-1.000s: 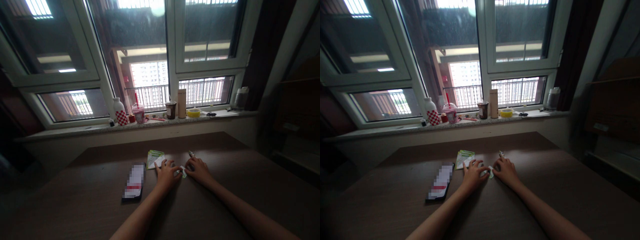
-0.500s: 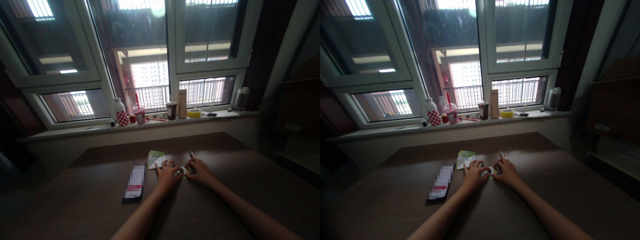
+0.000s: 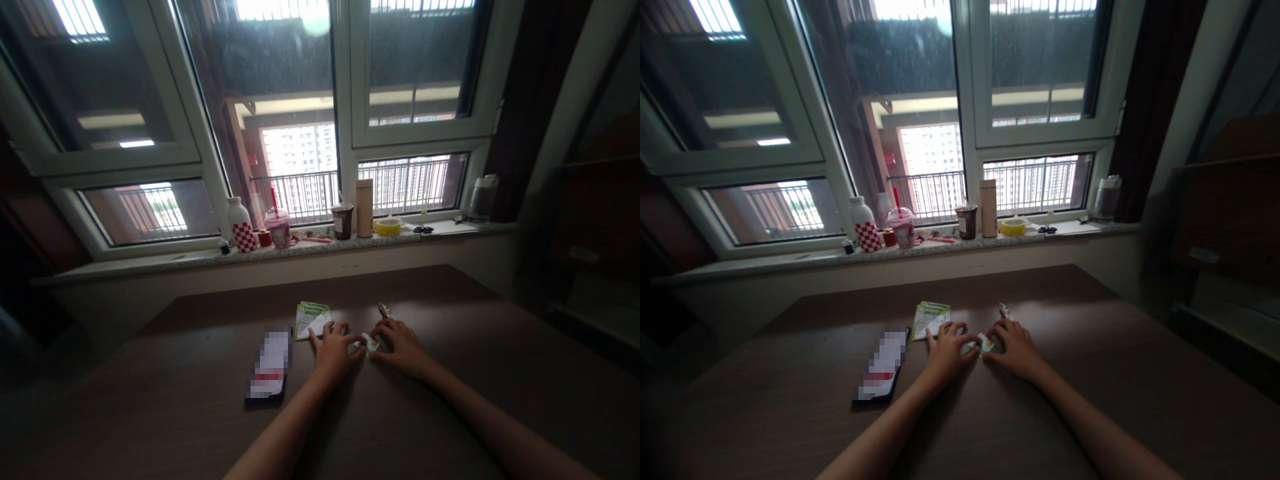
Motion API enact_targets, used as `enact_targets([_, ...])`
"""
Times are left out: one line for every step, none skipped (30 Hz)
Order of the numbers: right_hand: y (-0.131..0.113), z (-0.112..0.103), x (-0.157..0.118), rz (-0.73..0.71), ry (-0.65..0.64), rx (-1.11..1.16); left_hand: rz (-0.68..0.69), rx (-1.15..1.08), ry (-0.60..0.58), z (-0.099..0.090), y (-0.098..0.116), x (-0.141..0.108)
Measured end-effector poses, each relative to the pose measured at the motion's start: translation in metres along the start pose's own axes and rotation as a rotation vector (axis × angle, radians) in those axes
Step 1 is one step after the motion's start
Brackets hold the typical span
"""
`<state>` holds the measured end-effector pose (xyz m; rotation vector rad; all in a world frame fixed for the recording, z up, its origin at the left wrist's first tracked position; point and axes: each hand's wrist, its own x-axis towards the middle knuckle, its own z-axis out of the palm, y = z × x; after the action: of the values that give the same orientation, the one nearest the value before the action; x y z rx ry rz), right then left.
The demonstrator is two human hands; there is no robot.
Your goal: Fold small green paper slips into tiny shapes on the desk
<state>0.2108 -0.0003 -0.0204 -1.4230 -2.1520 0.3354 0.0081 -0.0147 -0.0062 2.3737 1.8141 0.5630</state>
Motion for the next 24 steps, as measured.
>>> enact_targets([0.001,0.000,0.000,-0.001,0.006,0.004,0.001,-0.011,-0.003,0.000,0.000,0.000])
enact_targets([0.001,0.001,0.000,-0.001,0.014,0.006,-0.003,-0.021,-0.002,-0.001,0.001,0.000])
enact_targets([0.001,0.001,0.000,-0.001,0.025,0.004,-0.005,-0.025,-0.011,-0.001,0.001,0.000])
enact_targets([0.000,0.002,0.000,-0.003,0.035,-0.001,-0.009,-0.026,-0.013,-0.001,0.001,0.000])
enact_targets([-0.001,0.002,0.000,-0.007,0.044,-0.011,-0.015,-0.026,-0.011,-0.001,0.002,0.000])
enact_targets([-0.002,0.002,-0.001,-0.014,0.051,-0.023,-0.019,-0.024,-0.010,-0.001,0.002,0.000])
enact_targets([-0.004,0.002,-0.001,-0.023,0.057,-0.037,-0.020,-0.023,-0.006,-0.001,0.002,0.000])
enact_targets([-0.006,0.001,-0.002,-0.033,0.061,-0.053,-0.018,-0.021,-0.003,-0.001,0.002,0.000])
enact_targets([-0.008,0.001,-0.002,-0.041,0.065,-0.070,-0.015,-0.021,0.000,-0.001,0.002,0.000])
enact_targets([-0.010,0.000,-0.002,-0.051,0.067,-0.085,-0.011,-0.021,0.003,-0.001,0.002,0.000])
enact_targets([-0.011,-0.001,-0.003,-0.058,0.068,-0.100,-0.008,-0.021,0.005,-0.001,0.002,0.000])
enact_targets([-0.013,-0.001,-0.003,-0.058,0.074,-0.113,-0.007,-0.021,0.005,-0.001,0.001,0.000])
enact_targets([-0.014,-0.002,-0.002,-0.059,0.071,-0.124,-0.007,-0.021,0.004,-0.001,0.001,0.000])
enact_targets([-0.015,-0.002,-0.002,-0.052,0.067,-0.133,-0.008,-0.022,0.002,-0.002,0.001,0.000])
enact_targets([-0.016,-0.003,-0.001,-0.042,0.064,-0.140,-0.009,-0.023,-0.002,-0.002,0.001,0.000])
enact_targets([-0.016,-0.003,-0.001,-0.030,0.060,-0.145,-0.011,-0.024,-0.007,-0.003,0.002,0.000])
enact_targets([-0.016,-0.003,0.000,-0.016,0.058,-0.148,-0.013,-0.024,-0.013,-0.003,0.002,0.000])
enact_targets([-0.017,-0.003,0.001,-0.002,0.059,-0.151,-0.013,-0.025,-0.019,-0.004,0.002,0.000])
enact_targets([-0.017,-0.004,0.002,0.010,0.059,-0.155,-0.014,-0.025,-0.025,-0.005,0.003,-0.001])
enact_targets([-0.018,-0.004,0.002,0.021,0.060,-0.158,-0.014,-0.024,-0.031,-0.006,0.003,-0.001])
enact_targets([-0.018,-0.004,0.003,0.031,0.061,-0.162,-0.015,-0.021,-0.036,-0.006,0.004,-0.001])
enact_targets([-0.018,-0.004,0.004,0.039,0.061,-0.167,-0.017,-0.017,-0.041,-0.007,0.004,-0.001])
enact_targets([-0.019,-0.004,0.005,0.047,0.062,-0.172,-0.019,-0.013,-0.045,-0.007,0.004,-0.001])
enact_targets([-0.019,-0.003,0.006,0.054,0.062,-0.180,-0.021,-0.010,-0.048,-0.007,0.005,-0.001])
